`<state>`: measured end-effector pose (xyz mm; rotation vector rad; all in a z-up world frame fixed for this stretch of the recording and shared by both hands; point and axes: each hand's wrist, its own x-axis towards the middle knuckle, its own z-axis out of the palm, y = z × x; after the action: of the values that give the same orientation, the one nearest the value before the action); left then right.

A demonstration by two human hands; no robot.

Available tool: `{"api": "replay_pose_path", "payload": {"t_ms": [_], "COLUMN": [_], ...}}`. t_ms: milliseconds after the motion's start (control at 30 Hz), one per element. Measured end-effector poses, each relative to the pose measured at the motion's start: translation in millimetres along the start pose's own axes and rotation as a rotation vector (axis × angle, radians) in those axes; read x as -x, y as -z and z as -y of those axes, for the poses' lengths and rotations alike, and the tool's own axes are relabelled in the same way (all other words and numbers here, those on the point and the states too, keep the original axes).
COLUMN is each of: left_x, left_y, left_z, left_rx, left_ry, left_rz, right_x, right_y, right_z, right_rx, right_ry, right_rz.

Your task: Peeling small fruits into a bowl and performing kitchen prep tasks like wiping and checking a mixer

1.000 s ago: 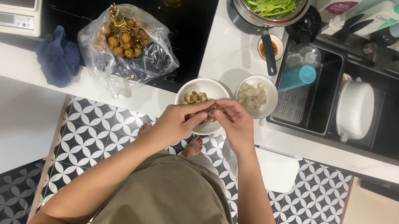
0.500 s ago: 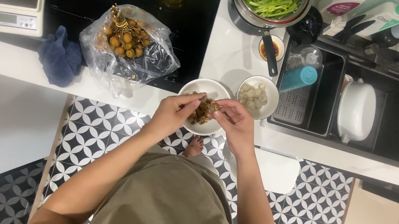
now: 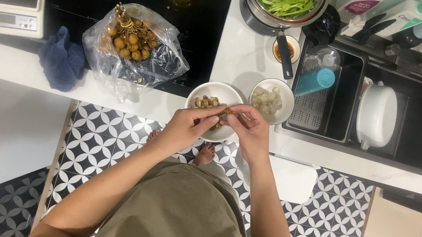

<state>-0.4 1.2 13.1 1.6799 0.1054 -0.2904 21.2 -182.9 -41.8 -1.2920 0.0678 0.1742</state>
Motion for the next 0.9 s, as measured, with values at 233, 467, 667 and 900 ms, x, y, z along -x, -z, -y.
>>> {"api": "replay_pose_path", "payload": {"t_ms": [233,467,667,900], "left_x": [-1,-15,-14,-8], "left_y": [-5,-7,-3,-7], "left_z": [7,32,33,31], "left_rx": [0.016,0.066,-0.005,0.023], "left_ry": [-0.006,0.044,0.092,-0.048], "left_rz": [-0.03,-0.135,-0.122,-0.056], "right_x": [0,5,2,1], "right_y": [2,-6,-3,1], "right_z": [-1,6,1,-4], "right_rx": [0.016,0.03,-0.08,-0.171], "right_ry": [0.007,0.025,0.033,0.005], "right_rz": [0.007,0.036,0.036,0.037]}}
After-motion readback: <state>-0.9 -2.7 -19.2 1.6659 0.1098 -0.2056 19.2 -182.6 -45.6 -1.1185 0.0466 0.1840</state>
